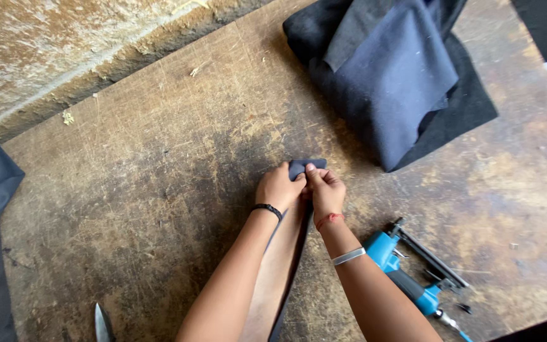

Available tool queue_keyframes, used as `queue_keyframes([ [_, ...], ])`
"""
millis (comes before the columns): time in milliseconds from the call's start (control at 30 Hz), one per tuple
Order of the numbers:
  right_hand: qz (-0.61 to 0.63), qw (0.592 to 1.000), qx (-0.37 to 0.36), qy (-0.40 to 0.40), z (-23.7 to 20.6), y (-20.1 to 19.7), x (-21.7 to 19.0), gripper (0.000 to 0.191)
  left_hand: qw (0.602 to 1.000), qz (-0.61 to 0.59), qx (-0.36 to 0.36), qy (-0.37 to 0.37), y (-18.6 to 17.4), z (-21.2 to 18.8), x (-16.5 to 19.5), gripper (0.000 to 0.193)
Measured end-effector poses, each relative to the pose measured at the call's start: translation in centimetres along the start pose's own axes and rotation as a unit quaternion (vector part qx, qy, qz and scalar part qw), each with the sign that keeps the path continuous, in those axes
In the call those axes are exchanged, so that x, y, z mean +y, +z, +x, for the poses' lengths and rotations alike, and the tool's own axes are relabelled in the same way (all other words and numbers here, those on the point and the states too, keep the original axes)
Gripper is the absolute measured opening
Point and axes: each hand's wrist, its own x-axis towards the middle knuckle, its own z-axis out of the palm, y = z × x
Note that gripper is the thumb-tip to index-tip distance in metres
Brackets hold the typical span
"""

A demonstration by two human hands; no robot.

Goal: The person stretches dark fabric around the edges of a shaped wooden board on a workbench and secures it with a pneumatic staple gun, working along one side. They fold the fabric over the board edge, press it taut, and staple it in place, repositioning the board to reach new sections.

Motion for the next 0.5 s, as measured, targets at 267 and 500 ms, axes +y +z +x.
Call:
queue_keyframes([
  [267,-0.587,0.731,0.053,-0.345,-13.0,-14.6,-6.1,0.034,0.998,0.058,-0.013,0.028,1.2,-1.5,2.5,0.054],
  [500,-0.690,0.712,0.041,-0.120,-15.4,-19.3,-7.3,0.105,0.989,0.132,0.027,0.054,2.2,-3.3,5.0,0.050],
])
